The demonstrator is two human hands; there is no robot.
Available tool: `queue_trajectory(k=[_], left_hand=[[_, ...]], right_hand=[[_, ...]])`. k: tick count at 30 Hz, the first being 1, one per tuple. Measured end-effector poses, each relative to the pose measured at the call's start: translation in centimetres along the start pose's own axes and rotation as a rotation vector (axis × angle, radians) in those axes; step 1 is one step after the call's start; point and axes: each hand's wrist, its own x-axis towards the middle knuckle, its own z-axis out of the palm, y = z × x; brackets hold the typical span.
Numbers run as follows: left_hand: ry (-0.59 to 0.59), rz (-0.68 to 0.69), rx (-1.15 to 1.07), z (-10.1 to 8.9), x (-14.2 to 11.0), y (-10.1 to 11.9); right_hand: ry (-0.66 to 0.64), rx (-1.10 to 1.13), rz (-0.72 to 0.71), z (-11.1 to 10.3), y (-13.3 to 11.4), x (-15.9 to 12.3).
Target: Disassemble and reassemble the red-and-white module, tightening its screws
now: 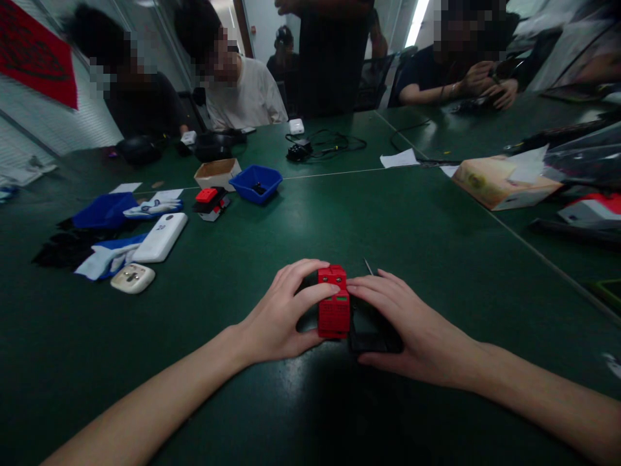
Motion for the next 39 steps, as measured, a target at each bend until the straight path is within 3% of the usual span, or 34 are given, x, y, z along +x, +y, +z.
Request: queue_trajectory(k=[13,26,35,39], left_hand=[[-0.002,0.154,0.139,-0.25,-0.17,-0.36],[0.042,0.078,-0.028,0.20,-0.20,-0.64],[0.028,-0.100,-0.135,-0.12,0.04,-0.32],[0.048,-0.100,-0.215,-0.18,0.04,-0.57]], right_hand=[[-0.035,-0.040,0.026,0.31,0.24,-0.13],[-0.050,-0.025,0.033,0.24,0.10,-0.26],[-0.006,0.035,0.036,-0.04,-0.16,-0.22],[0.020,0.107,0.060,-0.31,-0.18,-0.36]])
